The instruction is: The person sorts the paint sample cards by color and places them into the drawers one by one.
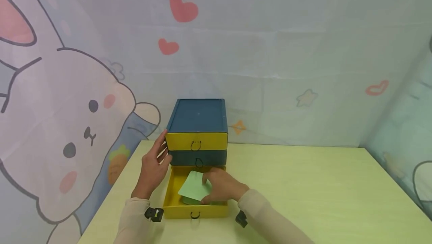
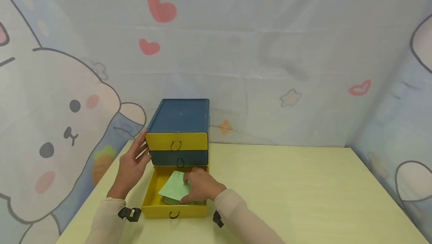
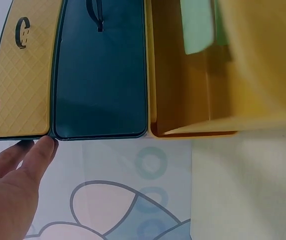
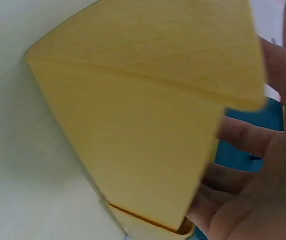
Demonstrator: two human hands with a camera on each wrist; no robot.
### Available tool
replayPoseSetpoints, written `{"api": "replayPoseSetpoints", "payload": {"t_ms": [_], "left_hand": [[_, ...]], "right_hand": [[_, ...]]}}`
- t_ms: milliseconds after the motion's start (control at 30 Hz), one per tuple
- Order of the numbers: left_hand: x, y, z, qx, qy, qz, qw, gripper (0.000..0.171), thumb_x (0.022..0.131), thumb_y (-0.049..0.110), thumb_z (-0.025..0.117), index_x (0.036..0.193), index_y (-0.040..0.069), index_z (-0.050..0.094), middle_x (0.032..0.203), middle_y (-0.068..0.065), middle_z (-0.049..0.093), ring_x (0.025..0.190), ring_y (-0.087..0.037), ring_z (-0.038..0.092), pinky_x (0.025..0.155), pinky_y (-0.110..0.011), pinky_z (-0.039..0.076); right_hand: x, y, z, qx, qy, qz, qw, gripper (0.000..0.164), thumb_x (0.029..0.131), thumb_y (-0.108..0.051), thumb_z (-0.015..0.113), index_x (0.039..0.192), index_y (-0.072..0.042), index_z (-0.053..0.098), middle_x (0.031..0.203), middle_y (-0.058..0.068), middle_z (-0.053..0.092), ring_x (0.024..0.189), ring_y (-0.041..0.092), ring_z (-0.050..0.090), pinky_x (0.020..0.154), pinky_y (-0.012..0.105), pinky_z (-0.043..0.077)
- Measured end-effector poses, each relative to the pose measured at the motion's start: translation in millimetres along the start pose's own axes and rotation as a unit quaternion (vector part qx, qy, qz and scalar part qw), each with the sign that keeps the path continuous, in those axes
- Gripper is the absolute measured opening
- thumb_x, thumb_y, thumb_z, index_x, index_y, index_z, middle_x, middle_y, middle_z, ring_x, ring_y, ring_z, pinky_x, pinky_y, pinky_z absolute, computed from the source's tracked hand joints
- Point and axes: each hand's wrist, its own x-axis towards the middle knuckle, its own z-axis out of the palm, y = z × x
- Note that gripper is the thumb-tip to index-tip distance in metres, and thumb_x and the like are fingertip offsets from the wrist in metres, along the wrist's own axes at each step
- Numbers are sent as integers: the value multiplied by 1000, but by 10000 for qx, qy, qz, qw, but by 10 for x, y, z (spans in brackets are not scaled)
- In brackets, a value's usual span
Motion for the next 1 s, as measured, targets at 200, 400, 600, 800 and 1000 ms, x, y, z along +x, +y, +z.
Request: {"api": "replayPoseSetpoints", "payload": {"t_ms": [200, 400, 600, 800, 1000], "left_hand": [[1, 2, 10, 21, 14, 53, 10000, 74, 98, -2, 50, 160, 31, 28, 165, -7, 33, 144, -36, 47, 110, -41, 45], [9, -3, 21, 67, -20, 76, 9999, 74, 97, -2, 51, 161, 28, 26, 165, -10, 33, 143, -38, 47, 109, -44, 46], [2, 12, 19, 92, -57, 55, 9999, 74, 98, -1, 51, 161, 28, 26, 165, -9, 32, 144, -37, 46, 110, -43, 45], [-3, 2, 6, 94, -30, -10, 10000, 74, 98, -1, 51, 160, 29, 26, 165, -8, 32, 144, -37, 45, 111, -43, 44], [8, 4, 8, 108, -45, -7, 9999, 75, 98, -1, 52, 161, 29, 25, 165, -10, 32, 143, -38, 46, 110, -44, 46]], "right_hand": [[31, -6, 110, -719, 49, 41, 9974, 53, 72, -51, 87, 110, -16, 73, 106, -3, 68, 96, 12, 60, 81, 25, 57], [60, -7, 216, -1422, 19, 112, 9898, 49, 71, -48, 88, 108, -19, 73, 92, -5, 59, 82, 8, 50, 61, 22, 48], [79, -17, 270, -1706, 4, 176, 9852, 40, 73, -41, 88, 104, -20, 72, 89, -5, 61, 78, 9, 50, 61, 23, 47], [99, -53, 265, -1919, -39, 217, 9812, 41, 72, -41, 89, 103, -21, 70, 86, -5, 61, 76, 9, 52, 60, 24, 48], [74, -71, 195, -1689, -230, 257, 9850, 38, 75, -41, 87, 102, -20, 70, 91, -5, 62, 80, 11, 53, 67, 24, 51]]}}
